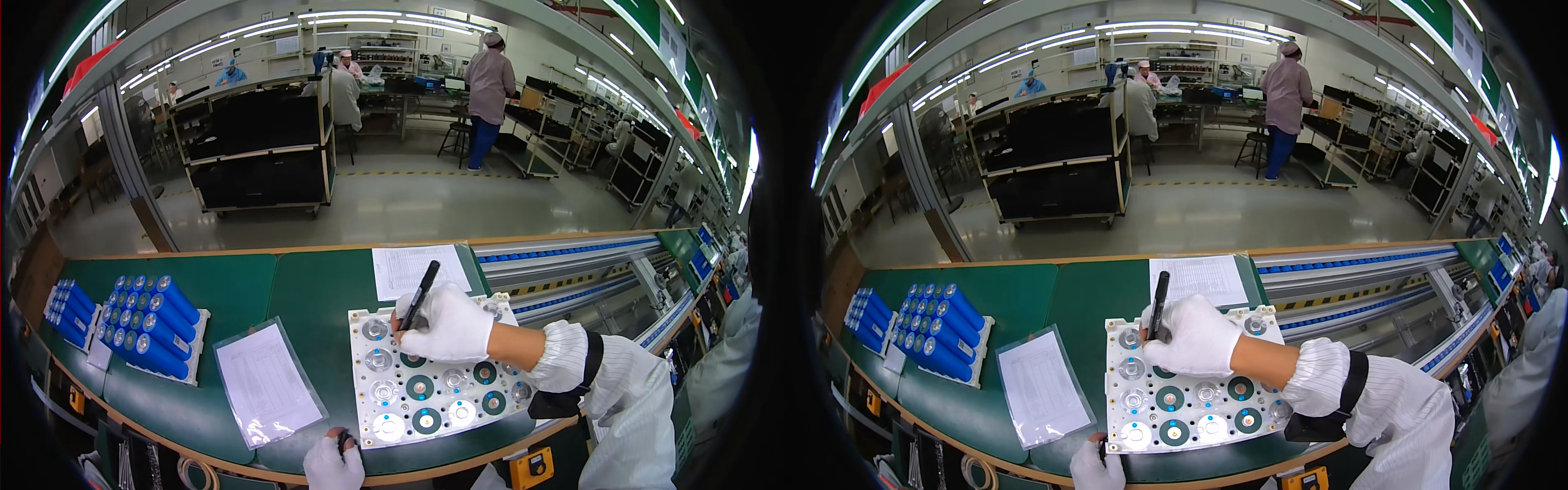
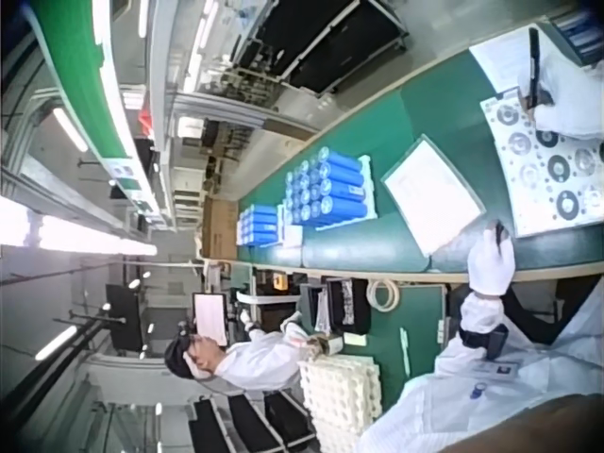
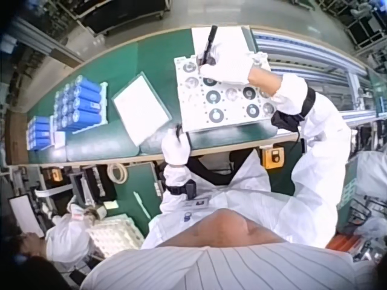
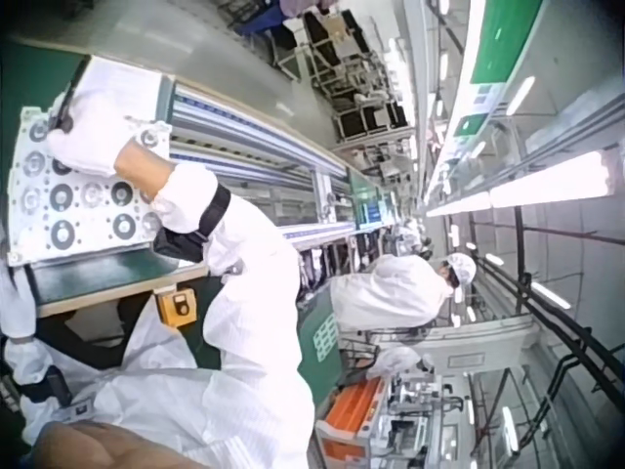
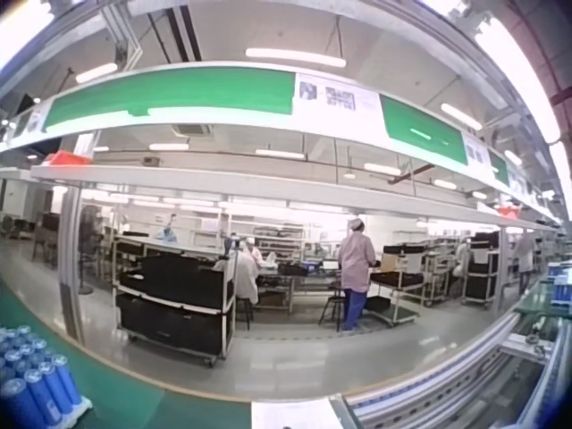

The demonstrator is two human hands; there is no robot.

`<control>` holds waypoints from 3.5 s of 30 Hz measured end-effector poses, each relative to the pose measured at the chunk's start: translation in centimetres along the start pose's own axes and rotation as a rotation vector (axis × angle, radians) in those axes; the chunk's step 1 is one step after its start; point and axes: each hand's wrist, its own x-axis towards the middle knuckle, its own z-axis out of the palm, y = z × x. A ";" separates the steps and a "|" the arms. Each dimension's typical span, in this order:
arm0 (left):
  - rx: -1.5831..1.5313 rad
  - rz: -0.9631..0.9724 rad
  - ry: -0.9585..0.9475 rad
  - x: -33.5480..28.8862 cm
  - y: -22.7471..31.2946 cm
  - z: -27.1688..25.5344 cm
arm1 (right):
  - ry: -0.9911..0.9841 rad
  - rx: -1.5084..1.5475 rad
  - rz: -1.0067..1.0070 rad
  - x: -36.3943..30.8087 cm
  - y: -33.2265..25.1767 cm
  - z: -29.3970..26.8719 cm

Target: Assembling, screwdriving, and marking battery packs on a production line.

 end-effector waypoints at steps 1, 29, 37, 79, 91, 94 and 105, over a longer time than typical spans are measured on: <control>0.000 0.005 -0.009 0.0 -0.1 0.0 | 0.020 -0.043 -0.001 0.0 0.0 0.1; -0.002 0.035 0.003 0.4 0.4 -0.1 | 0.019 -0.201 -0.032 0.6 -0.2 0.2; 0.060 0.024 0.013 -0.4 -0.4 0.1 | 0.226 -0.057 -0.019 -4.6 2.5 -5.6; 0.074 -0.022 -0.046 0.0 0.8 0.1 | 0.223 0.284 -0.081 -14.2 4.7 -3.9; 0.112 -0.027 -0.071 -0.1 1.8 0.0 | 0.199 0.185 -0.173 -14.0 6.2 -3.3; 0.095 -0.067 -0.065 0.0 2.0 0.0 | 0.205 0.189 -0.134 -14.0 6.0 -3.4; 0.034 -0.112 -0.035 -0.1 0.9 0.1 | 0.395 0.253 -0.168 -16.0 1.2 -2.3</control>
